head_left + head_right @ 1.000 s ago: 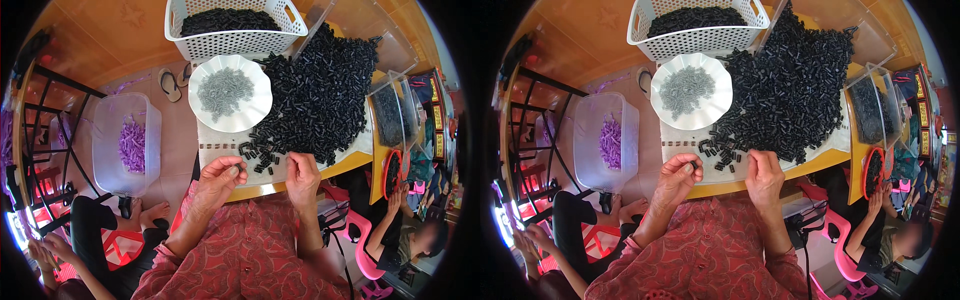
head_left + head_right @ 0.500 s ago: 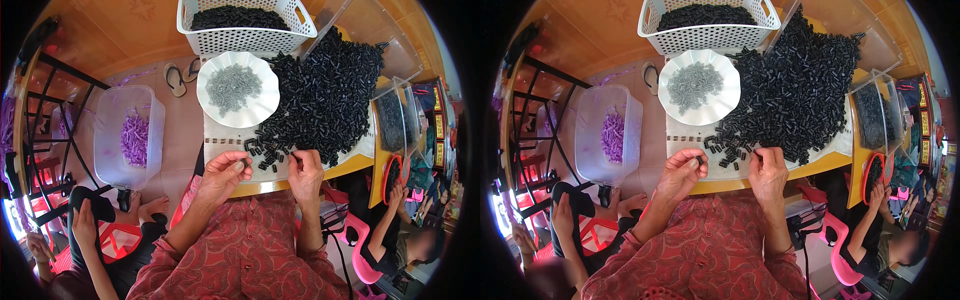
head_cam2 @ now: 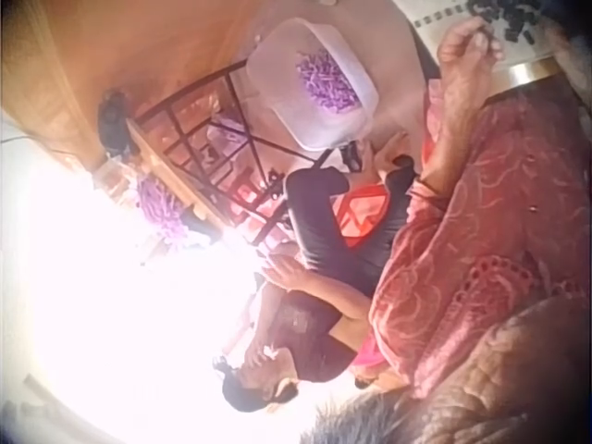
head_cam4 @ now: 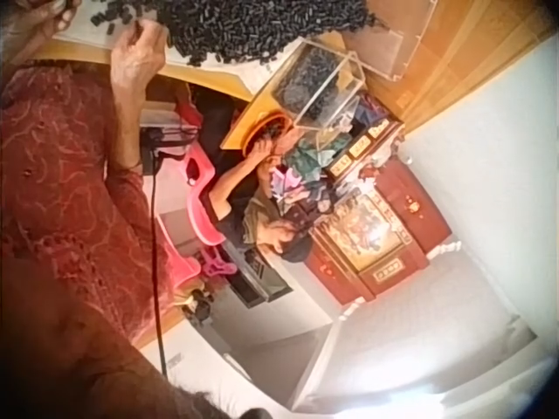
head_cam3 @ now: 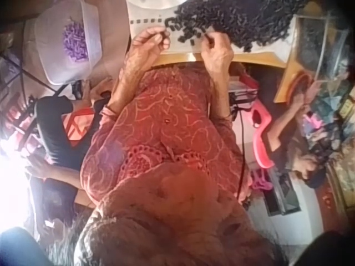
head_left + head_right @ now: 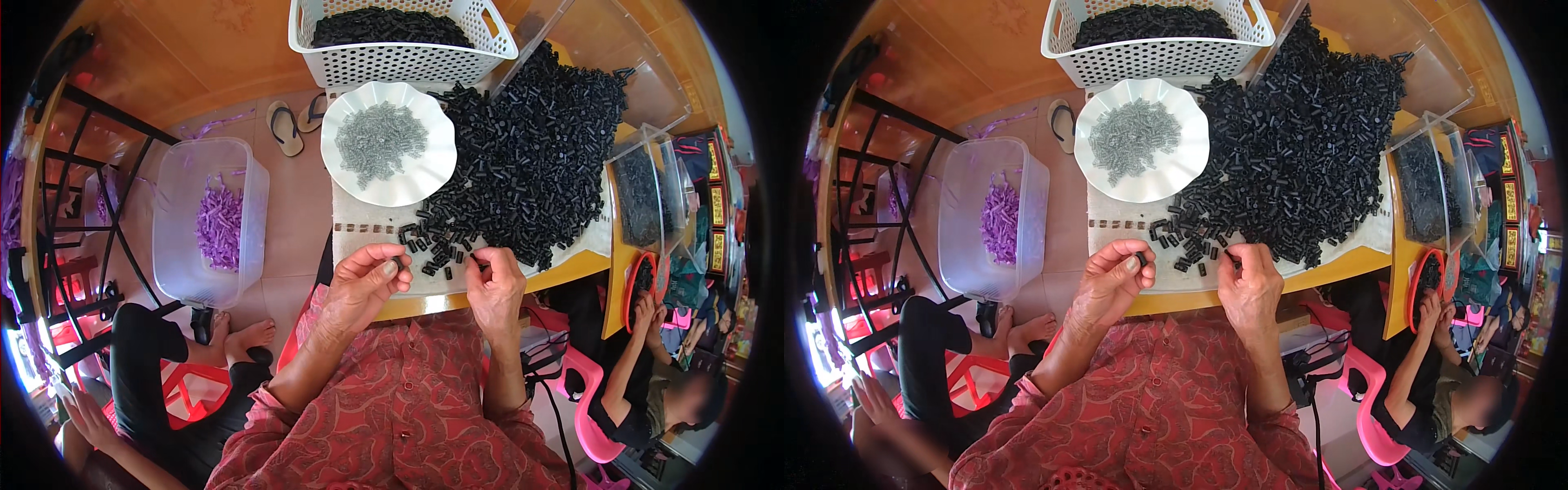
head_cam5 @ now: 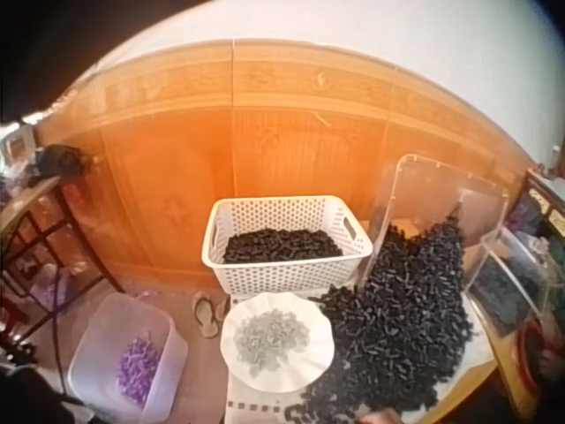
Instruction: The person assembles small silver pins into black plastic components by hand.
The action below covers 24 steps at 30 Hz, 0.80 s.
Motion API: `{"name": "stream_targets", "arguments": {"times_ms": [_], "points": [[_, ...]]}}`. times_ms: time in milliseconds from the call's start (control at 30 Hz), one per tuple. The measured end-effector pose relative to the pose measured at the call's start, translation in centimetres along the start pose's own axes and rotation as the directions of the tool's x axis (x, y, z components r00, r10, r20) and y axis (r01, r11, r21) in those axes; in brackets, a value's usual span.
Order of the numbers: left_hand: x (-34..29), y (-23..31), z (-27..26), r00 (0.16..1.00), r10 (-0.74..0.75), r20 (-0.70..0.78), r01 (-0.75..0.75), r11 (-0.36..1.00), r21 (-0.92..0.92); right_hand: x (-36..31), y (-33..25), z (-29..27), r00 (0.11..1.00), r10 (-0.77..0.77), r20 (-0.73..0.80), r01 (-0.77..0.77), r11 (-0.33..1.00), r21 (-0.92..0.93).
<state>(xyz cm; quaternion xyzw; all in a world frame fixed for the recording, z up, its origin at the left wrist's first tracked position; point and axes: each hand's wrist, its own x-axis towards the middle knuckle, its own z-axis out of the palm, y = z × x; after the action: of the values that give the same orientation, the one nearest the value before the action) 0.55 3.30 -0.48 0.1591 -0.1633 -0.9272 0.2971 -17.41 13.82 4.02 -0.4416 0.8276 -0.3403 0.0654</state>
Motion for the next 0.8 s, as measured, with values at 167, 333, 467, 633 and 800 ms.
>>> {"name": "stream_targets", "arguments": {"times_ms": [167,333,467,633,800], "points": [[0.0,0.0,0.0,1.0,-0.007,-0.002,0.007,1.0,-0.012,-0.1,0.3,0.1,0.999,-0.036,-0.006,0.036,0.999,-0.002],[-0.1,0.0,0.0,0.999,-0.004,-0.037,0.004,1.0,0.001,-0.1,0.3,0.1,1.0,-0.015,0.008,0.015,1.0,0.013],[-0.1,0.1,0.1,0.999,0.006,-0.035,-0.006,1.0,-0.004,-0.2,0.4,0.2,0.999,-0.032,-0.013,0.033,0.996,0.077],[0.1,0.0,0.2,1.0,0.0,0.015,0.0,1.0,-0.027,-0.1,-1.4,-0.1,0.998,-0.005,0.06,-0.007,0.98,0.199],[0.0,0.1,-0.1,1.0,0.013,0.025,-0.012,0.999,-0.044,-0.2,-2.2,0.9,0.976,0.026,0.214,-0.124,0.878,0.462]]}}
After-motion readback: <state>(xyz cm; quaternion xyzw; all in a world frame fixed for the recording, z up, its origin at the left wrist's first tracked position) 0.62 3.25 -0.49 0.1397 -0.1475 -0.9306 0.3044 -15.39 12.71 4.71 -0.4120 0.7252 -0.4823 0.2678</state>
